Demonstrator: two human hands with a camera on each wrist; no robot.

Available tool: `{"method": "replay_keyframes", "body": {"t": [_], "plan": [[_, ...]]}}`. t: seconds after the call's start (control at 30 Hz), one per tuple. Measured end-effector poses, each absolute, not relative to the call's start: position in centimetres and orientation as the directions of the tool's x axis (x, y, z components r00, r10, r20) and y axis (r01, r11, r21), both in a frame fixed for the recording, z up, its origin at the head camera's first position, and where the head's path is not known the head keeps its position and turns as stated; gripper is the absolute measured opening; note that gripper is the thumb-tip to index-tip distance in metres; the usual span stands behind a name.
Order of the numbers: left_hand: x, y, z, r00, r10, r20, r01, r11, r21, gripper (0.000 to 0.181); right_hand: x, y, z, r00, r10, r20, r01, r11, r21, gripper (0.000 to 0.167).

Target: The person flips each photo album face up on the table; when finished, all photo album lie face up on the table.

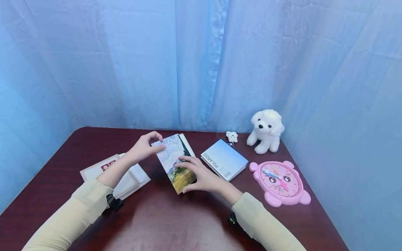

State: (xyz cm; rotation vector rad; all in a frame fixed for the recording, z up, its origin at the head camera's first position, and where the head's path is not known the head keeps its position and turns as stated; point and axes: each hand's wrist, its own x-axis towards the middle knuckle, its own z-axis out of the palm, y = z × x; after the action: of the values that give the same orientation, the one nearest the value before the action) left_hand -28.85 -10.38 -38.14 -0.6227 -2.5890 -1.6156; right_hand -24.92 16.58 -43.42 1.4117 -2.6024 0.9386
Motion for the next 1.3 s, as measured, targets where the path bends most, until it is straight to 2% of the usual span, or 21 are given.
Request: {"method": "replay_keyframes", "body": {"t": [0.13,0.27,0.43,0.53,0.93,1.13,1.3], "plan": [[-29.3,-10.5,-38.9,-0.926,0.283,0.249,0.352,0.414,0.84,0.021,-25.4,16.7,-44.0,-0.621,-0.719,0.312,-0.75,0.431,-0.502,0.076],[-29.3,-10.8,-39.1,-0.925,0.283,0.255,0.354,0.392,0.849,0.021,-25.9,17.1,-44.5,-0.686,-0.665,0.295,-0.701,0.496,-0.512,0.075],[-29.3,-11.2,-39.1,-0.908,0.322,0.267,0.38,0.367,0.849,0.022,-26.5,17.8,-45.2,-0.78,-0.588,0.215,-0.597,0.595,-0.538,0.079],[-29.4,-11.3,-39.1,-0.899,0.341,0.275,0.396,0.365,0.843,0.022,-26.7,18.0,-45.4,-0.805,-0.57,0.162,-0.551,0.621,-0.557,0.083],[-30.2,-12.5,-39.6,-0.868,0.414,0.273,0.444,0.403,0.8,0.019,-27.4,17.6,-45.0,-0.765,-0.623,0.165,-0.609,0.615,-0.501,0.088],[-31.0,-13.1,-40.0,-0.854,0.446,0.268,0.475,0.456,0.753,0.022,-28.0,17.5,-44.3,-0.746,-0.661,0.08,-0.593,0.606,-0.53,0.086],[-31.7,-13.7,-40.4,-0.854,0.49,0.177,0.444,0.506,0.739,0.034,-28.9,17.3,-43.8,-0.724,-0.689,0.004,-0.575,0.601,-0.554,0.084]]}}
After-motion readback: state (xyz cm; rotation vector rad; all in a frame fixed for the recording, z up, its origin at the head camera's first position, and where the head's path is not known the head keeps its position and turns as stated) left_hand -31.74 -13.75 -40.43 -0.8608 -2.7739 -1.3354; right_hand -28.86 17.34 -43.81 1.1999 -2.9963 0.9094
